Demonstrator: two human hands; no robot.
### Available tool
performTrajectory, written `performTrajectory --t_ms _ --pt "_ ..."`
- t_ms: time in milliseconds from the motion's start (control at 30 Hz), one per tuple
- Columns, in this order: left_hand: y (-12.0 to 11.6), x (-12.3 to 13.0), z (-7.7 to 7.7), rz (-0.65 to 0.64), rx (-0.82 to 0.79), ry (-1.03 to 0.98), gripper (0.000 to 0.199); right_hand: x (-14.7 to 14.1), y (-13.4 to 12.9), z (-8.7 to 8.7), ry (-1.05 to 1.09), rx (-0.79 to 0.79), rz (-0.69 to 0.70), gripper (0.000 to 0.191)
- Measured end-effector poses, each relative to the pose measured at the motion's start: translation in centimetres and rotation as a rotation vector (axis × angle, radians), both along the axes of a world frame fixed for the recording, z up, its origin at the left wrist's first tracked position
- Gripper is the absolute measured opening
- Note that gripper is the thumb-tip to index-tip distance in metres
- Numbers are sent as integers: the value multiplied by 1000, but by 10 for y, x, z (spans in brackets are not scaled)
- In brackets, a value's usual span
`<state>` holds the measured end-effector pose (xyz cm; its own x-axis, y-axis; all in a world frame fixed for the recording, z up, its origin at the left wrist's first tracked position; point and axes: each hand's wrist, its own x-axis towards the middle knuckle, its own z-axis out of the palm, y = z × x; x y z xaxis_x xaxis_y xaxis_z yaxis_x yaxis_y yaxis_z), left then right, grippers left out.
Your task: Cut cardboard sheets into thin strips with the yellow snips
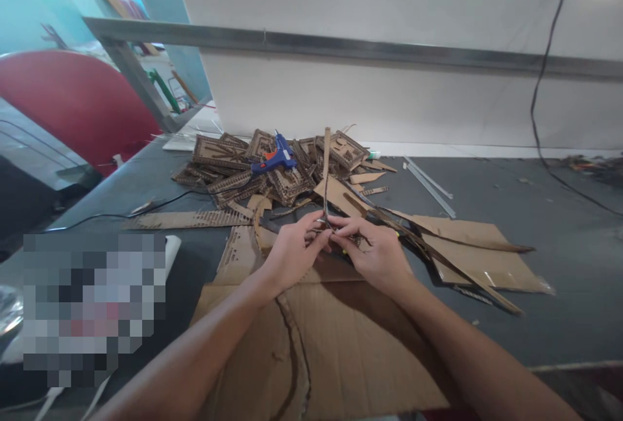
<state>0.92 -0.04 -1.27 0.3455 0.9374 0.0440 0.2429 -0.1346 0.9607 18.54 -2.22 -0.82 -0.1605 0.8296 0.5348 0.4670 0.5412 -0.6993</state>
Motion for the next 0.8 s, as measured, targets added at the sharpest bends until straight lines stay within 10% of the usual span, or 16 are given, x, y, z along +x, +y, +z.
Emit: performTrajectory --t_ms 800 --pt "-1 1 0 10 93 110 37 4 1 -6 101 -108 72 10"
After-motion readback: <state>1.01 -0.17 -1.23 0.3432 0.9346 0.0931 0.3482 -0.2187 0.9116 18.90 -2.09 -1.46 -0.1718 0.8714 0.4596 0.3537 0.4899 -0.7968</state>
